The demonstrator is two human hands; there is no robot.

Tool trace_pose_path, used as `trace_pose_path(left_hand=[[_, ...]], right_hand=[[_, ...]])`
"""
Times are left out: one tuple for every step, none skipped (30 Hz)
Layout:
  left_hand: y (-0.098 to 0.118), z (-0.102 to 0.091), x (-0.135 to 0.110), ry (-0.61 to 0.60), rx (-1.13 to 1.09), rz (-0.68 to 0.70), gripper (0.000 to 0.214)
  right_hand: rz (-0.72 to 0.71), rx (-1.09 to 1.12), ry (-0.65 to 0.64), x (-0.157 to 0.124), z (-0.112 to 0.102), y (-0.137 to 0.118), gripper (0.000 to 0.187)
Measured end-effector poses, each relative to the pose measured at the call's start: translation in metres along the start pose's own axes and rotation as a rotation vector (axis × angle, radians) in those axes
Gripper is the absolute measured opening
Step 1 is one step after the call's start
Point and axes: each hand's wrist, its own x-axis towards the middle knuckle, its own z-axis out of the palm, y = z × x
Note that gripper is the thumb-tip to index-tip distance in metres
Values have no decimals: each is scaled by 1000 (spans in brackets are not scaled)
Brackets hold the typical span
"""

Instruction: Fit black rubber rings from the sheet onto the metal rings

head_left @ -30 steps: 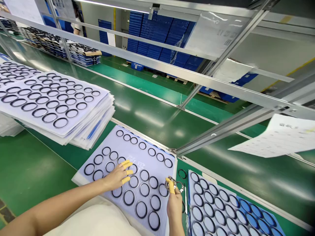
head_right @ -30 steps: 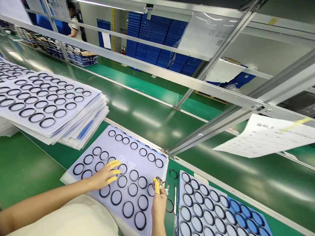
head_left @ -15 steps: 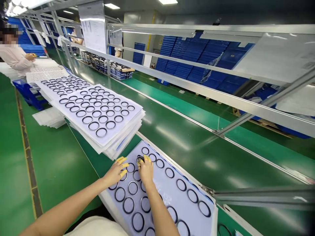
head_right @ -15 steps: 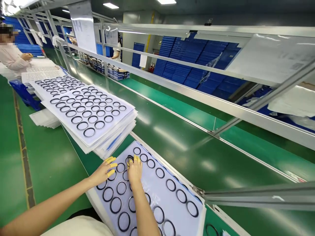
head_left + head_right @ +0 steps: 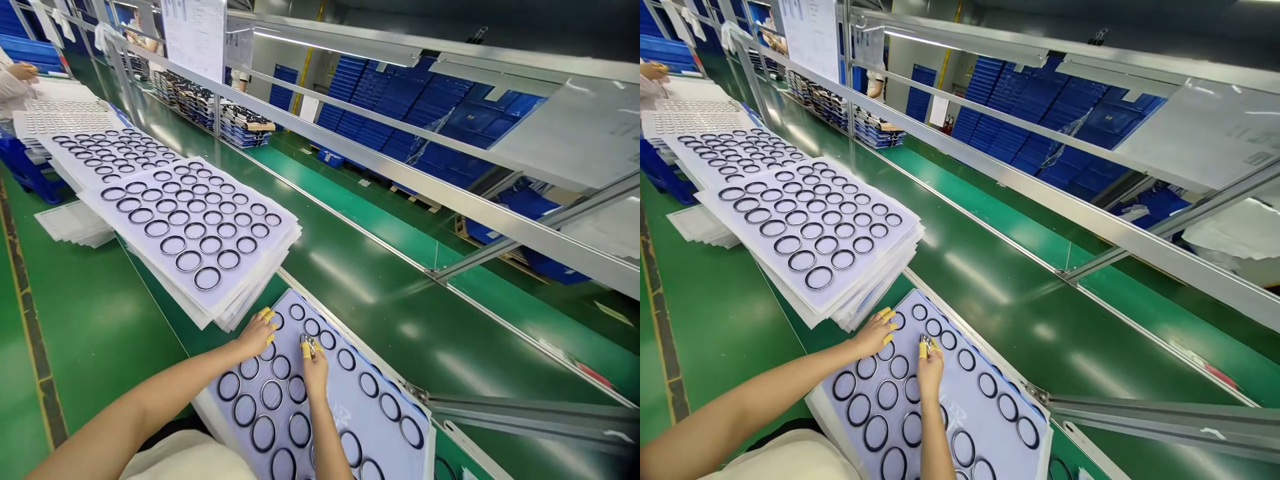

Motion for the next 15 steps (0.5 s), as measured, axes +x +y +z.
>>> trace_pose_path(left_hand=[[0,1,5,-9,15,5,31],[0,2,8,-20,28,12,30],[0,4,10,-33,40,21,29],[0,6,10,-48,50,31,28],[0,8,10,-62,58,43,27],[0,10,9,-74,63,55,26],[0,12,8,-85,66,68,25],[0,14,7,-93,67,81,25],[1,15,6,-98,67,93,24],[2,16,6,-98,65,103,25],[3,17,6,-95,63,112,25],[4,18,7,-90,61,119,26],[5,18,8,-81,60,124,27],[7,19,9,-72,60,128,28],[8,18,11,-62,62,133,28]], right_hand=[[-25,-49,7,-2,2,-5,21],[-56,-97,5,-4,3,-10,21],[-88,-144,-4,-6,4,-14,22],[-116,-190,-16,-10,5,-18,23],[-136,-234,-25,-14,4,-21,25],[-147,-280,-29,-18,2,-22,26],[-149,-327,-27,-22,-1,-21,28],[-145,-375,-20,-26,-5,-19,31],[-140,-423,-13,-30,-10,-15,32],[-135,-469,-8,-33,-14,-10,34],[-134,-512,-7,-37,-19,-5,34],[-136,-552,-11,-40,-23,0,34],[-140,-588,-16,-43,-27,5,34],[-143,-622,-20,-46,-31,10,34],[-141,-653,-20,-48,-35,15,35]])
